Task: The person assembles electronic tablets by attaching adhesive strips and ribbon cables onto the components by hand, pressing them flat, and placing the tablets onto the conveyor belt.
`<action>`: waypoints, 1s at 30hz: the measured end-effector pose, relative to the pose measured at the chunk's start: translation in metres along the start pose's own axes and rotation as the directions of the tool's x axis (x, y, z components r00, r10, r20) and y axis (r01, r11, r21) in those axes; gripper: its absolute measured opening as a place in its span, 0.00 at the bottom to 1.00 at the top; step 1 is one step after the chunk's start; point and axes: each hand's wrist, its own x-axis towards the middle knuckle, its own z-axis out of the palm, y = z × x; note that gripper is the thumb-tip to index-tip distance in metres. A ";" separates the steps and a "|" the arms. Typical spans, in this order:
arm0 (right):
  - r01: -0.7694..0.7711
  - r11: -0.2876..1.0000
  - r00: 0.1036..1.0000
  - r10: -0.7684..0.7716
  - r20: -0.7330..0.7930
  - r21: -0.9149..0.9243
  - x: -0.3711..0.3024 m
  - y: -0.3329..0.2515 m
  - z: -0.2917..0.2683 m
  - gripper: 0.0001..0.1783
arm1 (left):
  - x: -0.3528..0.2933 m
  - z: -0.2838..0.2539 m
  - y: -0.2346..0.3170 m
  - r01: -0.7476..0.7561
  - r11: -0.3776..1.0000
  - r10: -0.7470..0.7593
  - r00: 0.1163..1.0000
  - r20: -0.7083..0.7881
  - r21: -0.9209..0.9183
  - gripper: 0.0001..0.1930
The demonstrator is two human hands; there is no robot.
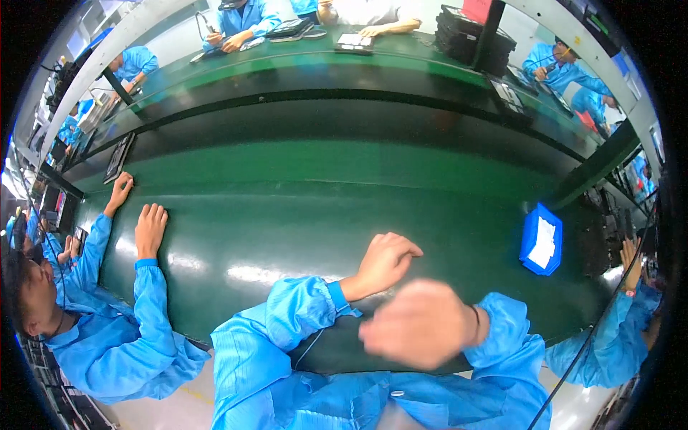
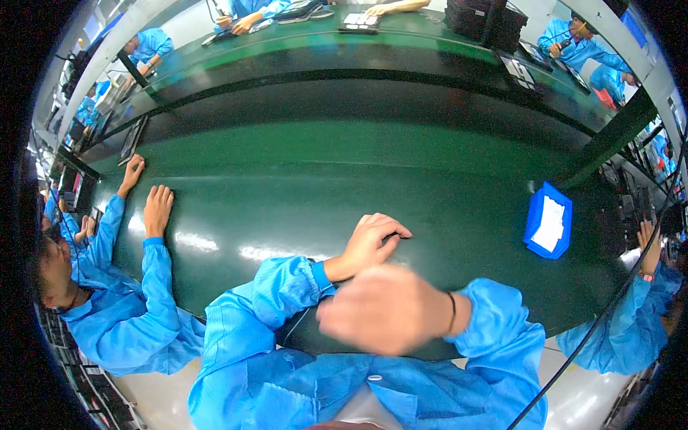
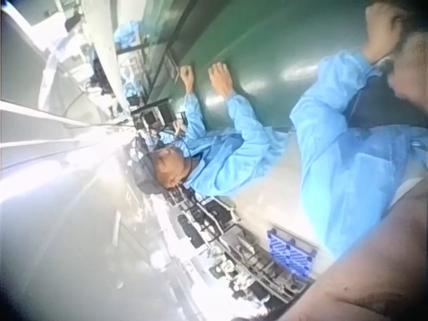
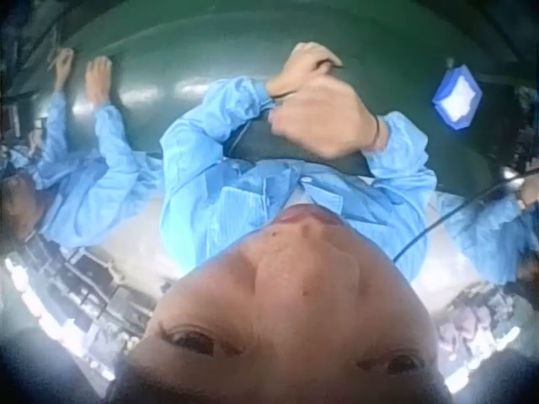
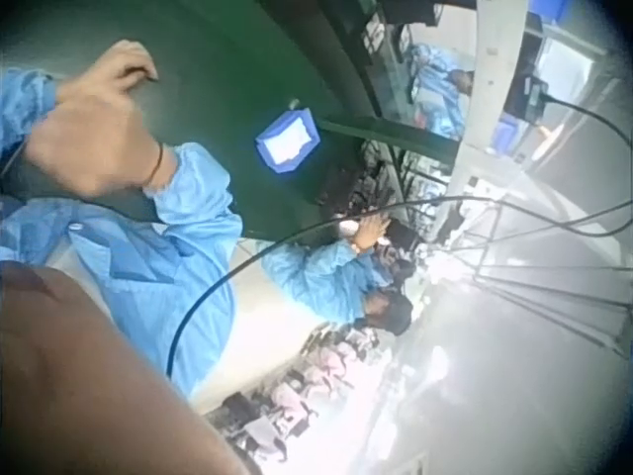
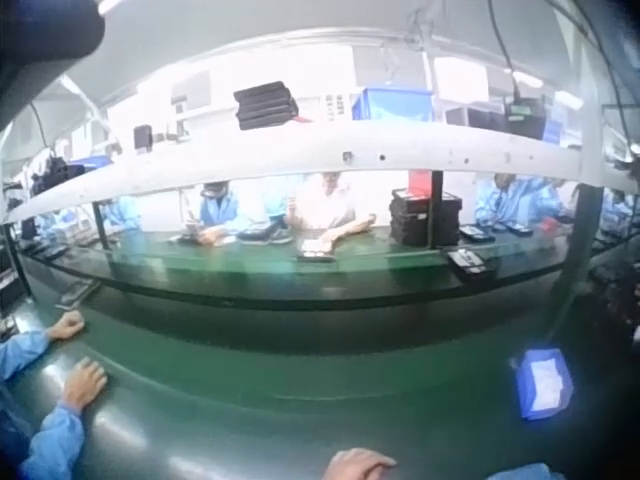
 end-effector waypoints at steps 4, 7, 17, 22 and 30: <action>-0.386 0.921 0.918 0.388 -0.079 0.049 -0.057 0.064 0.031 0.06 | -0.007 0.006 -0.014 -0.079 0.995 0.085 0.993 -0.081 0.068 0.10; -0.639 0.767 0.747 0.636 -0.195 0.056 -0.110 0.098 0.045 0.06 | 0.001 -0.002 0.006 0.004 1.000 -0.004 0.999 -0.032 0.006 0.10; -0.765 0.631 0.622 0.776 -0.109 0.127 -0.126 0.116 0.050 0.07 | -0.002 -0.001 0.001 -0.017 0.999 0.018 0.999 -0.031 0.049 0.10; -0.753 0.645 0.635 0.764 -0.117 0.126 -0.126 0.116 0.050 0.08 | 0.000 -0.004 0.004 0.014 0.999 -0.014 1.000 0.003 0.044 0.10; -0.761 0.636 0.628 0.771 -0.106 0.126 -0.127 0.117 0.051 0.08 | -0.001 -0.004 0.003 -0.017 0.998 0.017 1.000 0.002 0.054 0.10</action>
